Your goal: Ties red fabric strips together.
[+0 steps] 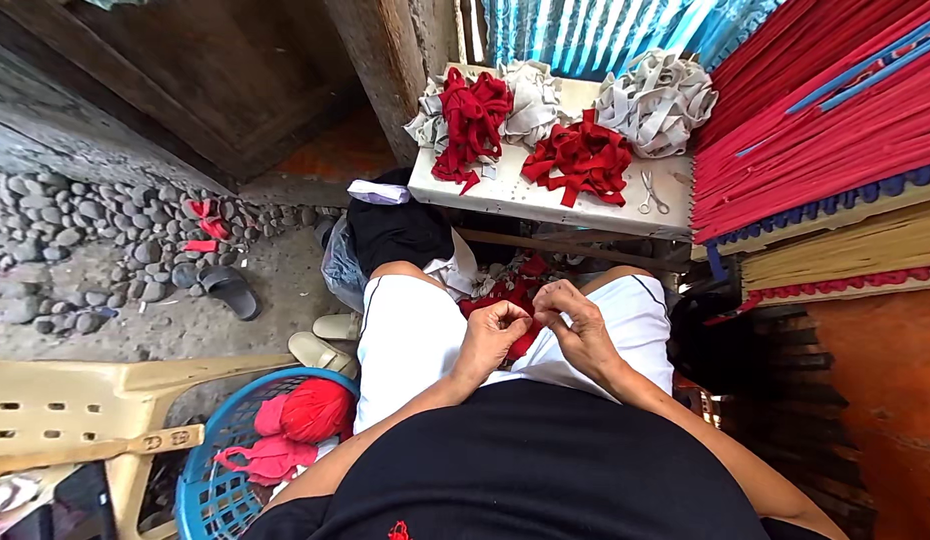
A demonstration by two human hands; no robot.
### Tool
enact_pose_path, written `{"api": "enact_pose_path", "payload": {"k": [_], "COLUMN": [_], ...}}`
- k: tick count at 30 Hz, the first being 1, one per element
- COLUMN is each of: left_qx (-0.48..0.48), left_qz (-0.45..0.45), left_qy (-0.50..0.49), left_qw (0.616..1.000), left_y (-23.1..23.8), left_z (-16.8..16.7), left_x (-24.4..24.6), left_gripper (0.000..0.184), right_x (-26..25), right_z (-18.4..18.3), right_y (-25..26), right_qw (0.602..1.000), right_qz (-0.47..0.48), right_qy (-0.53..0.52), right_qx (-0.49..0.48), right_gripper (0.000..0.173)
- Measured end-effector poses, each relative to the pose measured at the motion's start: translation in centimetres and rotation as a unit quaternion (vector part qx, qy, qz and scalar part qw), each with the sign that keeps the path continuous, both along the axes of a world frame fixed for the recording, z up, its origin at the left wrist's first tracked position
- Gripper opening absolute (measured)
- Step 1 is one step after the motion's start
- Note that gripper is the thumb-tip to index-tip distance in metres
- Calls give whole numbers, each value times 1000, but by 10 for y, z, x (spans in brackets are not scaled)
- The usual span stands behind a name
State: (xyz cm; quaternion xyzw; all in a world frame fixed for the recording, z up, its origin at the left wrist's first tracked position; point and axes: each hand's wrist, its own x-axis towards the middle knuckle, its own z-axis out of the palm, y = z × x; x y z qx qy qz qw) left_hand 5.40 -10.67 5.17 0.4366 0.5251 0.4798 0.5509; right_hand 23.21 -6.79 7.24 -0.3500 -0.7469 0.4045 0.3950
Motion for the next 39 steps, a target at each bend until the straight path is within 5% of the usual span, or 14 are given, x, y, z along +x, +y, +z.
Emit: {"api": "enact_pose_path", "payload": {"k": [6,9,20,29,34,39], "left_qx": [-7,6,29,32,35,26], "left_qz": [20,32,78,86,84,68], "left_qy": [-14,-24,-11,-15,-14,-44], "left_qw": [1000,999,996,996,996,996], "left_y": [1,1,4,5,4,1], "left_z": [-4,-3,-5,-5,-1,8], "left_x": [-5,-5,-8,-9,-7,-2], "left_gripper": [2,1,5,7,5,4], "right_x": [28,47,126,183,168,81], "right_z": [40,61,116,115,107,64], "right_y": [10,10,3,4,9,4], "right_qw": [958,950,980,957,954,993], "right_qz": [62,38,-137,-247,-267,-114], "right_qy": [234,268,113,104,40,16], "right_qx": [-155,-152,93,115,129,-11], "right_gripper": [14,11,14,8,11,10]}}
